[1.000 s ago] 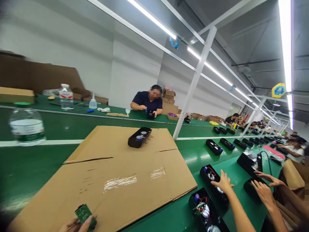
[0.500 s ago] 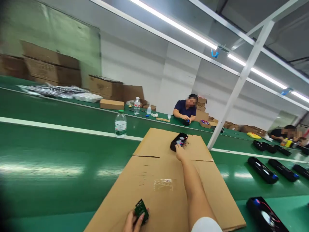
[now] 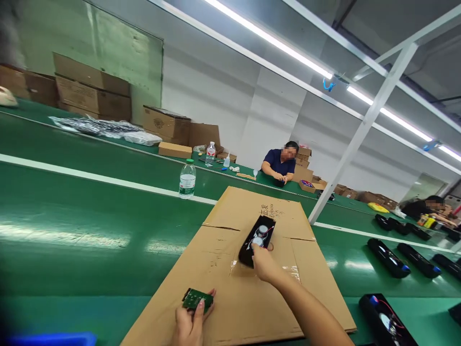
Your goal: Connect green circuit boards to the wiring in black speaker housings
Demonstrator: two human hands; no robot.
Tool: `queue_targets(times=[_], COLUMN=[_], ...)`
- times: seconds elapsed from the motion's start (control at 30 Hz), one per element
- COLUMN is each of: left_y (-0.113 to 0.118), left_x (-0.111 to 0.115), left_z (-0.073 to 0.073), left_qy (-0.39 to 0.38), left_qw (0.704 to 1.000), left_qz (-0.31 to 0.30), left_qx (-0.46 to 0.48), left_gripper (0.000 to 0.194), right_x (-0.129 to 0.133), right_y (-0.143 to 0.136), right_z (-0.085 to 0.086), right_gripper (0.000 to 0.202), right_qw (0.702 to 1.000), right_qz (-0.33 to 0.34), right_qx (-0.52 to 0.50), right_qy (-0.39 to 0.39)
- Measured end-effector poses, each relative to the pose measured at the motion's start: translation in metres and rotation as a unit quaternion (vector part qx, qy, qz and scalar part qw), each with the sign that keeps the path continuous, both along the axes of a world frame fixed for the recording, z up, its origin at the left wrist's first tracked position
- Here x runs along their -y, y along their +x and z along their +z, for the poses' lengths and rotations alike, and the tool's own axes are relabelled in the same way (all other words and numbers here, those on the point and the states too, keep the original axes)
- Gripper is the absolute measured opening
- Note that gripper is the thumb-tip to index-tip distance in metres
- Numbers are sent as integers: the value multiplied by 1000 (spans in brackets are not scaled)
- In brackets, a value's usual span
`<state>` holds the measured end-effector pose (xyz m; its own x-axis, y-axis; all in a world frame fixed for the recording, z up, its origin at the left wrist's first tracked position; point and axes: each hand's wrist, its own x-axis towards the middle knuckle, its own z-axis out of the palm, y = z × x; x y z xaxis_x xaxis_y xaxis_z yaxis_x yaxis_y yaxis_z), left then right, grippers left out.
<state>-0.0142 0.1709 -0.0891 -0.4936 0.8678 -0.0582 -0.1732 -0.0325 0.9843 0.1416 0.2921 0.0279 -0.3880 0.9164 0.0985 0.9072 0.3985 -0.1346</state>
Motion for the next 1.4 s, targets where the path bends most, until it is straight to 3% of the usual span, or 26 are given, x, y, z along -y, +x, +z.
queue_targets(times=[0.17, 0.3, 0.4, 0.6, 0.73, 0.9, 1.03, 1.13, 1.27, 1.4], left_y=[-8, -14, -18, -21, -19, -29, -48, -61, -67, -61], left_x=[0, 4, 8, 17, 28, 62, 104, 138, 174, 198], left_z=[12, 28, 40, 59, 69, 82, 100, 112, 114, 110], left_qy=[-6, 16, 28, 60, 38, -17, -34, -61, -119, -175], left_qw=[1000, 998, 994, 977, 971, 973, 978, 979, 970, 949], left_qz=[10, -4, -12, -36, -38, -53, -55, -68, -106, -138], left_qx=[26, 66, 109, 201, 234, 223, 198, 181, 183, 221], left_gripper=[42, 25, 16, 9, 17, 12, 6, 15, 40, 52], right_x=[32, 41, 65, 164, 237, 295, 317, 325, 331, 333], right_y=[35, 36, 34, 47, 52, 45, 38, 34, 22, 4], right_z=[16, 10, 9, 9, 0, -14, -22, -25, -27, -23], right_gripper=[32, 9, 12, 6, 20, 13, 10, 14, 24, 16], right_qw=[992, 978, 964, 946, 949, 969, 986, 990, 989, 953], right_qz=[89, 152, 188, 227, 222, 199, 147, 126, 132, 236], right_qx=[63, 132, 171, 216, 211, 134, 75, 59, -10, -108], right_qy=[55, 61, 77, 86, 77, 57, 9, -9, 65, 159])
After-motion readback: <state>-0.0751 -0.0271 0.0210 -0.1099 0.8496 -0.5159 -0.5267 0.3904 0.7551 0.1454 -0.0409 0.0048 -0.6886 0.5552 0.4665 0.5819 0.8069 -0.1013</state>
